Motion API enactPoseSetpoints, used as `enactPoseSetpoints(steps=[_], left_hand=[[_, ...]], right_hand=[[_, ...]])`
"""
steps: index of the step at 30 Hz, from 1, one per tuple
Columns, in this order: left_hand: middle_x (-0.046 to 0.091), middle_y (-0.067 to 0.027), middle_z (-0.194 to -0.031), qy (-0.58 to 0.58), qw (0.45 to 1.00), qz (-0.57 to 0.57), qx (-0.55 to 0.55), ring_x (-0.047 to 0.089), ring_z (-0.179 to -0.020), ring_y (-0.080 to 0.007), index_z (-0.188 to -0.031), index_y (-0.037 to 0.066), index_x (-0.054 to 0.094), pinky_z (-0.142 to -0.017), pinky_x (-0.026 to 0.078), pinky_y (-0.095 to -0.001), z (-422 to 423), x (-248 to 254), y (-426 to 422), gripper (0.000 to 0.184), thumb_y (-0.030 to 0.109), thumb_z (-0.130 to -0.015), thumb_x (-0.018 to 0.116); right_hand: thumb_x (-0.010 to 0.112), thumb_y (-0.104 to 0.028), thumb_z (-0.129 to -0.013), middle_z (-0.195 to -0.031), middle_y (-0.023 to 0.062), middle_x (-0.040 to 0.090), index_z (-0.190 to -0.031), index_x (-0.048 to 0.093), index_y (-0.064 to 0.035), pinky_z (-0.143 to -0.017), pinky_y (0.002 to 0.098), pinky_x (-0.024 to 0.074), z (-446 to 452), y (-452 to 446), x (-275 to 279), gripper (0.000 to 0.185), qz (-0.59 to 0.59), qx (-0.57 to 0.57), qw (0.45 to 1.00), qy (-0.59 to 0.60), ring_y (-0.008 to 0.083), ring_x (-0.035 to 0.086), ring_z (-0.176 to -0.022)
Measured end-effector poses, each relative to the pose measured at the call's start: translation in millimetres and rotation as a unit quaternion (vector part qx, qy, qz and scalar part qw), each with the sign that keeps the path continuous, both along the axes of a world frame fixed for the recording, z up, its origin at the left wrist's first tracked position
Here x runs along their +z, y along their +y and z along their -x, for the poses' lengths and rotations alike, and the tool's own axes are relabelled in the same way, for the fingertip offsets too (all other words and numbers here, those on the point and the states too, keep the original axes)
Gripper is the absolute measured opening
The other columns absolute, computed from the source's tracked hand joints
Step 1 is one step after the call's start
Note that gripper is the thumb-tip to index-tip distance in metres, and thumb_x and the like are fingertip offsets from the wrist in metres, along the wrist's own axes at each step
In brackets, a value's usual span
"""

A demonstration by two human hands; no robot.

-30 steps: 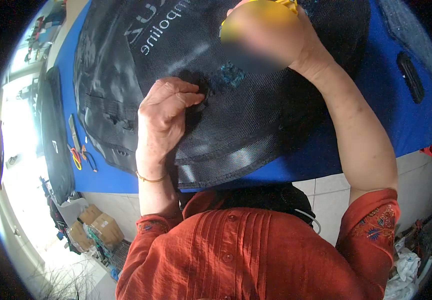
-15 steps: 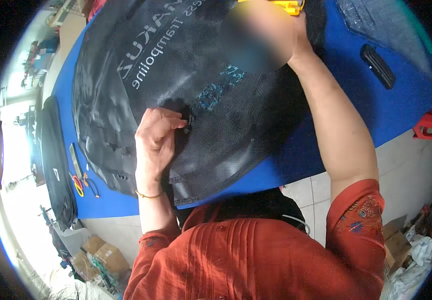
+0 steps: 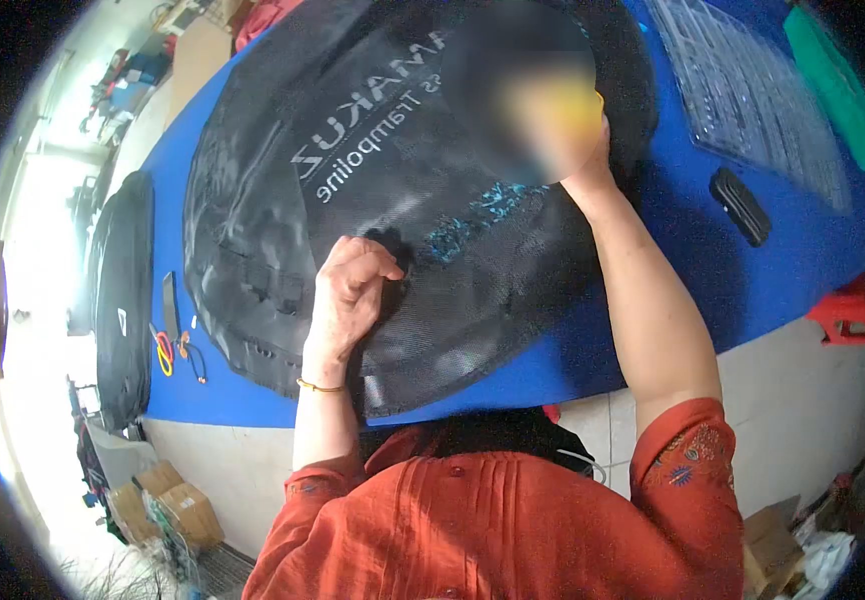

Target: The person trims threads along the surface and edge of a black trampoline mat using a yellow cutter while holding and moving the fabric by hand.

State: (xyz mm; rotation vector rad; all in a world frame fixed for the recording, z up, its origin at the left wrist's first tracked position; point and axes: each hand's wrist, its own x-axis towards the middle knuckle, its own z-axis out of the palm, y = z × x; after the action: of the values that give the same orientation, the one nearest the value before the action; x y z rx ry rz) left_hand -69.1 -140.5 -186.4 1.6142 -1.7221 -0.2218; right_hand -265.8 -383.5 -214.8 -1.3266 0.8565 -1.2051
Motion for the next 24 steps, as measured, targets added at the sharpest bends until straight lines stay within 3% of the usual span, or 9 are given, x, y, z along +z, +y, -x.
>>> enactPoseSetpoints(steps=[10,24], left_hand=[[0.065,-0.0078,-0.086,0.032,0.999,-0.018,0.007,0.062,-0.089,-0.0286,-0.077,0.005,0.065,-0.081,0.051,-0.0362,-2.9,-4.1,-2.3,0.025,-0.017,-0.07,0.054],[0.063,-0.0082,-0.083,0.047,0.999,-0.011,-0.003,0.06,-0.085,-0.0313,-0.076,0.006,0.063,-0.078,0.05,-0.0381,-7.7,-4.3,-4.2,0.02,-0.012,-0.07,0.057]], right_hand=[[0.071,-0.021,-0.098,-0.078,0.0011,0.067,-0.103,0.064,-0.0083,-0.056,0.0209,0.0499,0.8,-2.1,1.6,0.015,-0.005,0.004,1.0,0.026,0.005,0.06,-0.06],[0.07,-0.023,-0.099,-0.079,0.0017,0.067,-0.106,0.062,-0.0086,-0.056,0.0219,0.0499,1.8,-1.9,2.7,0.018,-0.023,0.017,0.999,0.04,0.0057,0.06,-0.061]])
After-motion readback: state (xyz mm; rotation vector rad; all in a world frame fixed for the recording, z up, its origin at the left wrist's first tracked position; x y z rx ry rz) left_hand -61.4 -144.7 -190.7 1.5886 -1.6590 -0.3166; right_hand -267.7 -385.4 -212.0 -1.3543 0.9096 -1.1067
